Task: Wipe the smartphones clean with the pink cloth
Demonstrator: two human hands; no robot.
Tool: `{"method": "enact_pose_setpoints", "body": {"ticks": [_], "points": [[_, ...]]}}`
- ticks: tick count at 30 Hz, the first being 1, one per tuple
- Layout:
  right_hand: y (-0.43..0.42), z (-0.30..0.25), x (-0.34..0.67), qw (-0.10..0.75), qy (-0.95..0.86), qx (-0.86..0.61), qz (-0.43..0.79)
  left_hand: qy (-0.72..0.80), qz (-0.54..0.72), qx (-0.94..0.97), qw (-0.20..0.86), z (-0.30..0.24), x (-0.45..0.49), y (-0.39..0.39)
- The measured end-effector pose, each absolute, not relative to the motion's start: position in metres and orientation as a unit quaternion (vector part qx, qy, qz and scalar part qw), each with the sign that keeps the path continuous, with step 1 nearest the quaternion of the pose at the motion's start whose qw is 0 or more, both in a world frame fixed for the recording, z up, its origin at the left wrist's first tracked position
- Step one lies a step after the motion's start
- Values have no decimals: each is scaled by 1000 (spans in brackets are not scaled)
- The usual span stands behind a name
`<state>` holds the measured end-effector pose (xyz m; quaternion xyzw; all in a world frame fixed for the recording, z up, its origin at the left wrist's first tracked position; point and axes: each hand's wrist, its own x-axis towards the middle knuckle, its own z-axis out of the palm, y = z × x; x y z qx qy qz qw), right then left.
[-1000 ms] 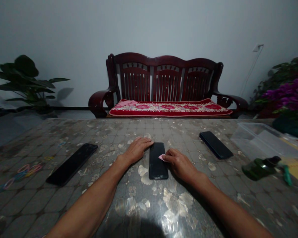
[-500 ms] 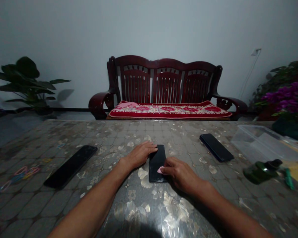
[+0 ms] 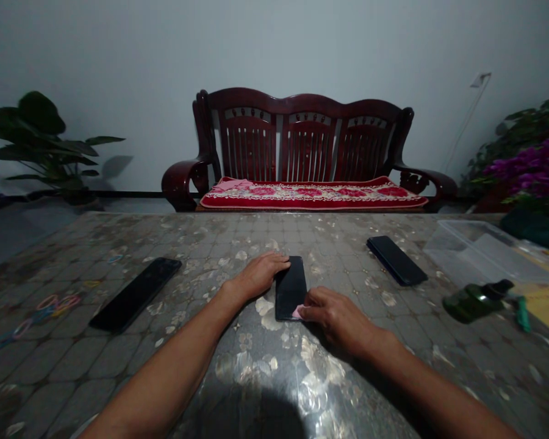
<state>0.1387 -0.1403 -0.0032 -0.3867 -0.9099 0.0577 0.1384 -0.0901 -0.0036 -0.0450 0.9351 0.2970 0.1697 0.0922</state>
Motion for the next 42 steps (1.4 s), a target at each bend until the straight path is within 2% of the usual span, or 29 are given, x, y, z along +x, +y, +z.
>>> {"method": "enact_pose_setpoints", "body": {"ticks": [10, 21, 31, 42], "points": [[-126, -9, 106, 133, -921, -362, 51, 294, 154, 939, 91, -48, -89, -1], [-139, -5, 152, 143, -907, -392, 51, 303, 155, 935, 98, -44, -88, -2], [-115, -14, 113, 147, -926, -345, 38, 303, 158, 932, 122, -44, -89, -1], [-122, -10, 154, 158, -917, -363, 47, 309, 163, 927, 134, -48, -90, 1]]}}
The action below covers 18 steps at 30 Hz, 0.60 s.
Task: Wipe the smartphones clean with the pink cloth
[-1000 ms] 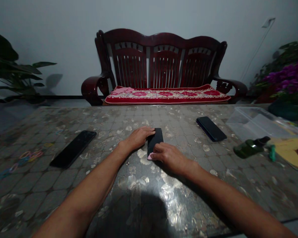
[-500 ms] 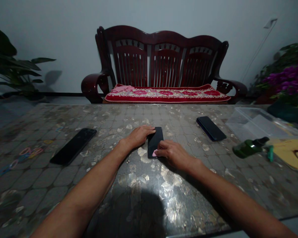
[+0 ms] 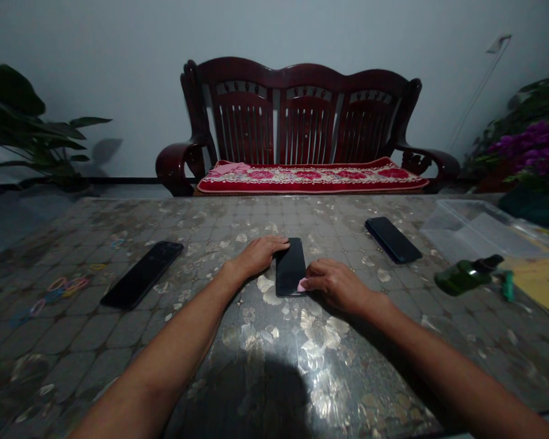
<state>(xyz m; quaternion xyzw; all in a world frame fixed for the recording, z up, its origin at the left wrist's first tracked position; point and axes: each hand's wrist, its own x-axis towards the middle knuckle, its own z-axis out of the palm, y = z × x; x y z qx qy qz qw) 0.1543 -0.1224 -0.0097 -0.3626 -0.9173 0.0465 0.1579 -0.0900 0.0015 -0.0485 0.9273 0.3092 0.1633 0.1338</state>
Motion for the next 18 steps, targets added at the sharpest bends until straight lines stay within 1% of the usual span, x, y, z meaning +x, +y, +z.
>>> {"method": "enact_pose_setpoints", "body": {"ticks": [5, 9, 11, 16, 18], "points": [[-101, -12, 129, 141, -922, -359, 20, 309, 159, 926, 146, -49, -92, 4], [-86, -15, 111, 149, -905, -398, 4, 306, 154, 926, 158, -45, -92, 3], [-86, -15, 107, 148, -903, -403, 7, 310, 152, 925, 160, -44, -93, 3], [-102, -13, 106, 143, -925, -350, 38, 315, 154, 922, 164, -45, -93, 4], [-104, -14, 106, 149, -923, -353, 40, 315, 158, 921, 164, -46, -93, 4]]}}
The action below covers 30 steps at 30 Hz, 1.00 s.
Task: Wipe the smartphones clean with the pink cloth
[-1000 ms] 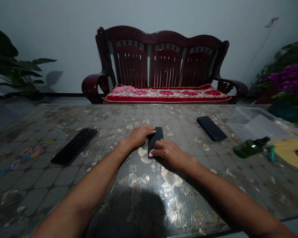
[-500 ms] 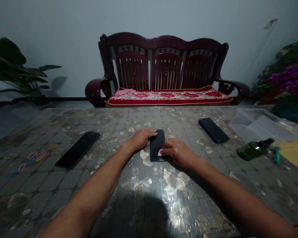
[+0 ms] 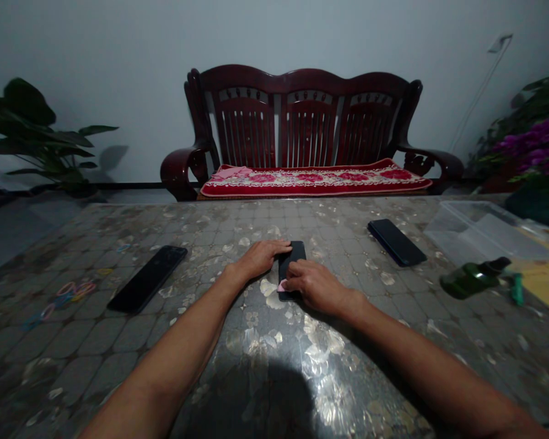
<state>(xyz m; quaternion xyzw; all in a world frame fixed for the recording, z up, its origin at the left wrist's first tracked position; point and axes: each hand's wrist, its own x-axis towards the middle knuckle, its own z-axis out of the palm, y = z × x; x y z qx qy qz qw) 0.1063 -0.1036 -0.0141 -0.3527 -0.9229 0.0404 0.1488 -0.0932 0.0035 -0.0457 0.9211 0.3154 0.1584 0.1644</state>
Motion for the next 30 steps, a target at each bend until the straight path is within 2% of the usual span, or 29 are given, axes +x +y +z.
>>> {"method": "enact_pose_setpoints", "body": {"ticks": [6, 14, 25, 30], "points": [[-89, -18, 99, 169, -896, -411, 28, 314, 143, 925, 158, -44, -92, 3], [-99, -13, 107, 150, -921, -355, 50, 314, 154, 921, 169, -44, -92, 4], [-49, -20, 133, 133, -818, -560, 20, 328, 185, 911, 168, -44, -93, 0], [-63, -16, 138, 128, -857, -496, 56, 335, 195, 905, 177, -45, -93, 0]]}}
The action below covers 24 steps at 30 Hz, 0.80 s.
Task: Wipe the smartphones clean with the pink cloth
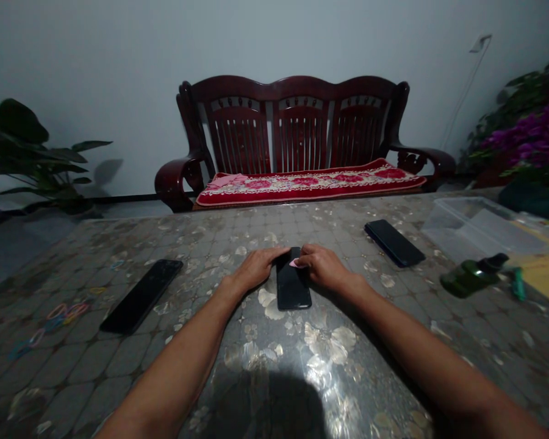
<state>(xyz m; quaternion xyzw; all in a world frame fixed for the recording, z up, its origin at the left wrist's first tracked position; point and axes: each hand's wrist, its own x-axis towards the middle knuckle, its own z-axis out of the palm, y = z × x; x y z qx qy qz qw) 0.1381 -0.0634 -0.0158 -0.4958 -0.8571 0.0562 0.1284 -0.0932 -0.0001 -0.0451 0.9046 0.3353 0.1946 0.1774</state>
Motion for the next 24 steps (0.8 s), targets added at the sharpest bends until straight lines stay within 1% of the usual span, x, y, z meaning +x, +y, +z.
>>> {"method": "enact_pose_setpoints", "body": {"ticks": [3, 10, 16, 19, 24], "points": [[-66, -16, 140, 131, -864, -482, 63, 335, 192, 906, 176, -46, -93, 0], [-42, -25, 135, 139, -795, -589, 37, 328, 189, 910, 169, -47, -91, -2], [-50, -25, 133, 132, -796, -591, 20, 319, 174, 919, 155, -43, -92, 0], [-55, -25, 134, 135, -810, -570, 17, 326, 161, 923, 127, -42, -95, 3], [-46, -24, 131, 140, -797, -588, 16, 386, 178, 905, 28, -41, -103, 5]]}}
